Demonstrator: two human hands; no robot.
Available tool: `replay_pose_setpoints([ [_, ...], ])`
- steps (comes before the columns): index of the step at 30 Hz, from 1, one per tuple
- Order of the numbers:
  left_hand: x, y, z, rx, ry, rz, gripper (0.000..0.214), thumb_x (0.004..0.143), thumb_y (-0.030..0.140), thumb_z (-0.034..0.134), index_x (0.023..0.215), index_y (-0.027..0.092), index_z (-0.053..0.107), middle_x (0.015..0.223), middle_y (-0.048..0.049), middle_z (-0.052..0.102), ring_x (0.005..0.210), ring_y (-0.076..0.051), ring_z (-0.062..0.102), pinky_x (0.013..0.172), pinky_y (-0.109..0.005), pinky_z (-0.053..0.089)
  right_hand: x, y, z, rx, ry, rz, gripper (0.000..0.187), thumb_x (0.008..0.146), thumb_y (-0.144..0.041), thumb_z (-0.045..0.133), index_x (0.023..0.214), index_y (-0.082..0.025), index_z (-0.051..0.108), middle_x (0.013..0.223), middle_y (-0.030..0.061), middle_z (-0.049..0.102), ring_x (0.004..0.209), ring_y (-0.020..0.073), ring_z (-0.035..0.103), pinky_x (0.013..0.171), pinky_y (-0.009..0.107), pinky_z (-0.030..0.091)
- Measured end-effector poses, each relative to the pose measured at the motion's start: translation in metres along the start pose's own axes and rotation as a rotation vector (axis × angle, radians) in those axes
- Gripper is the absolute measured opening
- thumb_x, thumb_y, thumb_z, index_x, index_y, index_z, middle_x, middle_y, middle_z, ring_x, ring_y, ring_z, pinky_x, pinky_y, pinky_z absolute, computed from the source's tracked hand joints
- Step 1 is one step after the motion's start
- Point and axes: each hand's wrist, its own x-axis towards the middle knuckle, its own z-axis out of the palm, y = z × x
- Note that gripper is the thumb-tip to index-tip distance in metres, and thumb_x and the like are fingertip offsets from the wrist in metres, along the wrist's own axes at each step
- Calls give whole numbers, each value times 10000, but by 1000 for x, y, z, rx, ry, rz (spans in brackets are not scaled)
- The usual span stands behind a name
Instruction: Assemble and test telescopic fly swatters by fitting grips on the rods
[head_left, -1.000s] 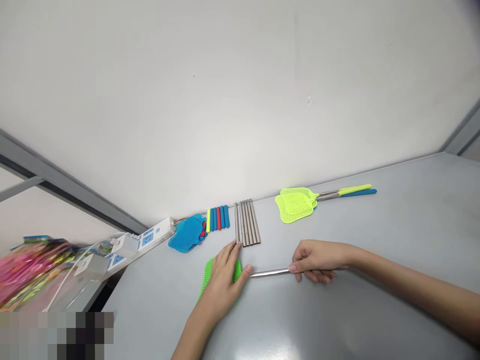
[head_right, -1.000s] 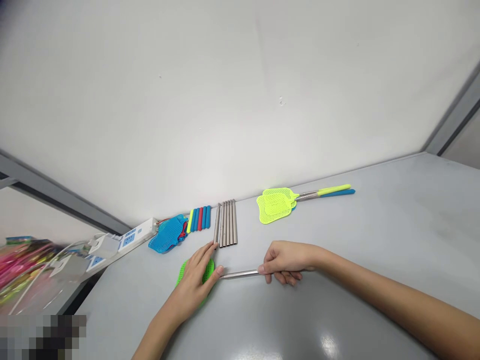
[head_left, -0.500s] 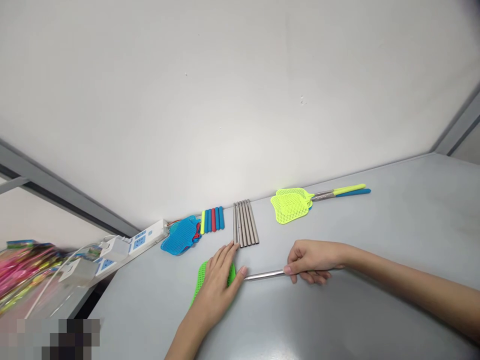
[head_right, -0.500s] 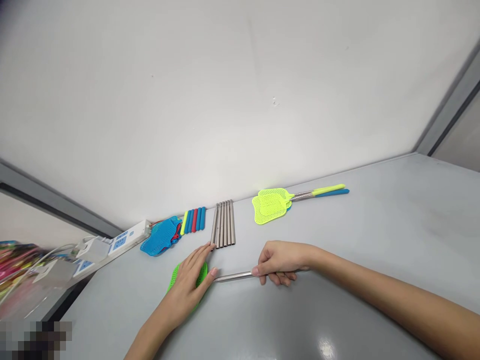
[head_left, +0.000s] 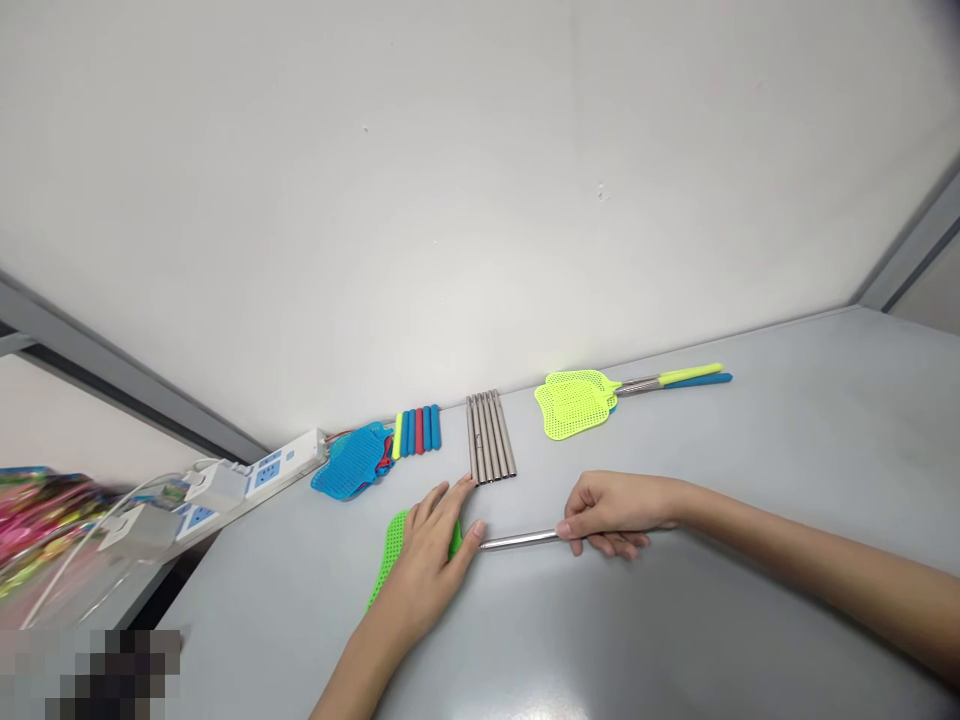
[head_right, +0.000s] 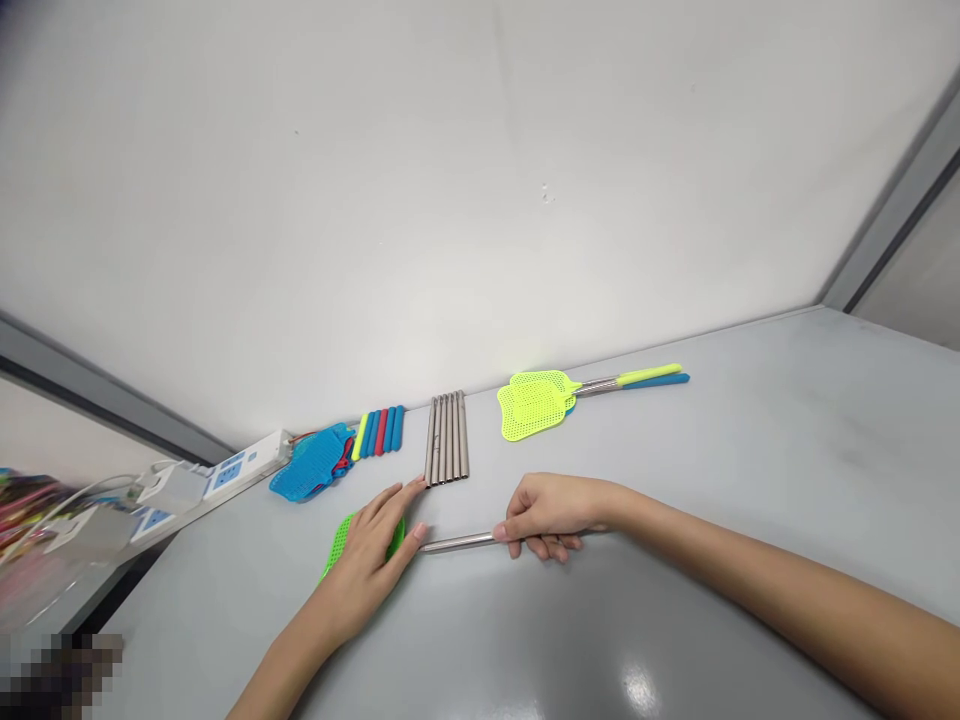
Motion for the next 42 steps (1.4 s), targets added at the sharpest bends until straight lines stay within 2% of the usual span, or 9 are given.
replay_pose_setpoints([
  [7,-1,5,-1,-11,60,37,450,902,371,271,1341,302,203,1367,-2,319,1256,-220,233,1014,-429,238,0,0,1,9,-5,7,376,744,-491,545,735,-119,602,451,-61,507,304,39,436,246,126,290],
  [11,-3,15,-6,-22,129,79,356,881,368,347,1212,243,378,1210,-57,436,1132,-218,356,942,-394,300,-1,0,2,11,-6,-2,372,743,-490,549,740,-123,604,450,-66,504,300,35,430,246,123,293],
  [14,-5,23,-10,-29,73,172,212,874,347,372,971,220,511,956,-40,510,922,-192,444,827,-359,349,-1,-1,2,7,3,-2,377,742,-496,547,740,-123,606,452,-67,499,303,35,432,245,122,291],
  [19,-4,28,-12,11,-36,263,216,879,299,375,757,189,515,780,-10,500,752,-154,436,728,-313,342,-2,-2,2,-28,-5,6,376,741,-494,544,743,-123,603,461,-63,496,309,37,429,249,125,293],
  [24,-4,26,-11,8,-94,299,263,903,279,323,717,181,481,656,16,482,647,-128,428,746,-313,330,-6,-3,3,-74,-13,-12,370,708,-495,583,740,-126,585,473,-66,489,305,29,401,273,130,305],
  [31,-6,22,-4,-11,-99,247,274,902,335,317,737,182,473,667,7,498,666,-139,440,684,-287,340,-6,-5,5,-94,11,4,365,657,-475,640,797,-170,497,501,-69,511,332,54,424,289,150,314],
  [34,-7,21,-4,-24,-105,231,285,901,344,319,721,182,471,650,10,496,652,-138,430,660,-279,337,-8,-8,10,-212,95,-24,333,712,-491,566,703,-168,488,526,-48,503,371,67,454,343,173,318],
  [38,-10,23,-5,-53,-85,199,298,901,335,318,697,182,472,621,9,496,641,-143,424,623,-270,326,-12,-15,21,-521,388,-78,346,767,-461,488,595,-163,523,494,-35,424,446,78,378,405,212,226],
  [42,-14,27,-4,-50,-83,228,300,910,293,297,670,179,438,599,23,490,581,-125,406,635,-273,314,-13,-20,30,-603,430,-44,331,780,-412,457,560,-171,510,480,-31,397,457,86,325,420,235,187],
])
